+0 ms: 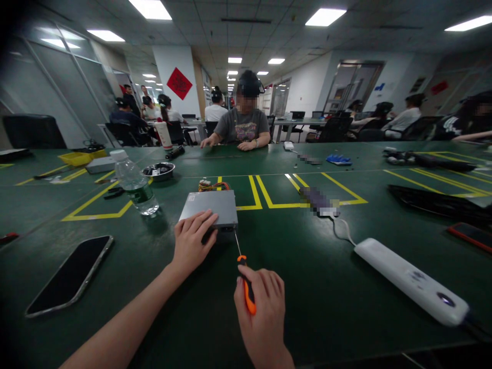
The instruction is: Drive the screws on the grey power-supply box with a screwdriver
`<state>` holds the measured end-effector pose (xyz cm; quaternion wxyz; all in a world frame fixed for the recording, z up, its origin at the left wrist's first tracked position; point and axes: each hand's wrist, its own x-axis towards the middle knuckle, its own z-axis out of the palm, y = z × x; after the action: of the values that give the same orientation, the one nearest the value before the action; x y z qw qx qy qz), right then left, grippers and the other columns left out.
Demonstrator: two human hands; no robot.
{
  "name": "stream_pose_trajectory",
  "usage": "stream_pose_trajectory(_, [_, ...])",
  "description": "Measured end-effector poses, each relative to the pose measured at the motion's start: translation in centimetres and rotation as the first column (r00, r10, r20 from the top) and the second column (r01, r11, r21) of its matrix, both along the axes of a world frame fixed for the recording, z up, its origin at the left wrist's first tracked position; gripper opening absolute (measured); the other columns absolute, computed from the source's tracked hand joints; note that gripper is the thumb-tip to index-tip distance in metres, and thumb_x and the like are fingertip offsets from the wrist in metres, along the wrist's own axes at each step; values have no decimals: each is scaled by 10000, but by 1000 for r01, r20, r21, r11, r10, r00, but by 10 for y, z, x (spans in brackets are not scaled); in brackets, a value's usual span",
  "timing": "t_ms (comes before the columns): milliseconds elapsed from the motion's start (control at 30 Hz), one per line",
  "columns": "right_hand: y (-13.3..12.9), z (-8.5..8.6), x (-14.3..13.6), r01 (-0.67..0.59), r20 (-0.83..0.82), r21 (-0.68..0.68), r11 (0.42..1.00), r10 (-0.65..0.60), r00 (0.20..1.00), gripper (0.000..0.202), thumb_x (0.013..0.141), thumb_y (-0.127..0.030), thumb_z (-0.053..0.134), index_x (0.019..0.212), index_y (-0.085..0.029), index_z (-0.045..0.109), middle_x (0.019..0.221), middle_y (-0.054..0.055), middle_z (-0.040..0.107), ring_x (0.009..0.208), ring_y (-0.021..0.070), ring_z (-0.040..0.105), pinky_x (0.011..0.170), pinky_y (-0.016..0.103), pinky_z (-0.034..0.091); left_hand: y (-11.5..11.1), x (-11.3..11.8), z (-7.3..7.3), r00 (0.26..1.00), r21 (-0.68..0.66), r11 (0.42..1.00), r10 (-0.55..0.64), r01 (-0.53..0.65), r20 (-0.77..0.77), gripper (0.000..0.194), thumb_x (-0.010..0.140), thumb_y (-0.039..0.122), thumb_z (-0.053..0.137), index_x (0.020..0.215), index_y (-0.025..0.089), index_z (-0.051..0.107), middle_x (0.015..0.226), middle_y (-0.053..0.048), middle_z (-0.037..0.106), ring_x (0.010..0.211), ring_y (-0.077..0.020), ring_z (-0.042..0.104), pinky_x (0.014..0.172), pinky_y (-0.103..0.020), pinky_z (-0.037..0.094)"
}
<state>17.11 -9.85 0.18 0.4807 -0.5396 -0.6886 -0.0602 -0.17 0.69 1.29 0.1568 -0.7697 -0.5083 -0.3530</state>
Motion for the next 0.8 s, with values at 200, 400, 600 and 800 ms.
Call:
stream_pose_trajectory(200, [0,-3,-1,34,-55,-9,999,-35,998,185,864,-343,500,965,-191,527,766,24,608,683,150,586,605,282,474,0,0,0,1000,-22,1000,15,-15,-14,359,847,300,482,1205,284,509,1277,-28,535,1173,-231,459,927,-419,302])
stream_pose_trajectory(400, [1,-6,-1,8,107,59,998,-14,994,136,839,-199,495,951,-205,573,726,10,538,663,142,522,645,310,437,0,-1,-1,1000,-18,1000,8,-8,-9,360,850,298,476,1209,285,504,1269,-29,541,1173,-233,459,922,-419,301])
stream_pose_trajectory(600, [-3,-4,-3,3,-17,-54,999,-4,1000,226,845,-354,506,1001,-191,519,814,37,567,728,167,553,643,315,461,-1,0,0,1000,-14,1000,7,-7,-1,363,848,292,481,1210,287,503,1265,-35,544,1168,-236,462,919,-422,300])
stream_pose_trajectory(800, [0,-5,-5,8,-56,25,1000,-6,998,134,853,-263,490,963,-190,506,771,18,575,692,144,573,637,291,480,-1,0,0,1000,-27,1000,11,-11,-14,357,853,299,478,1208,284,504,1274,-27,538,1167,-229,464,924,-416,300])
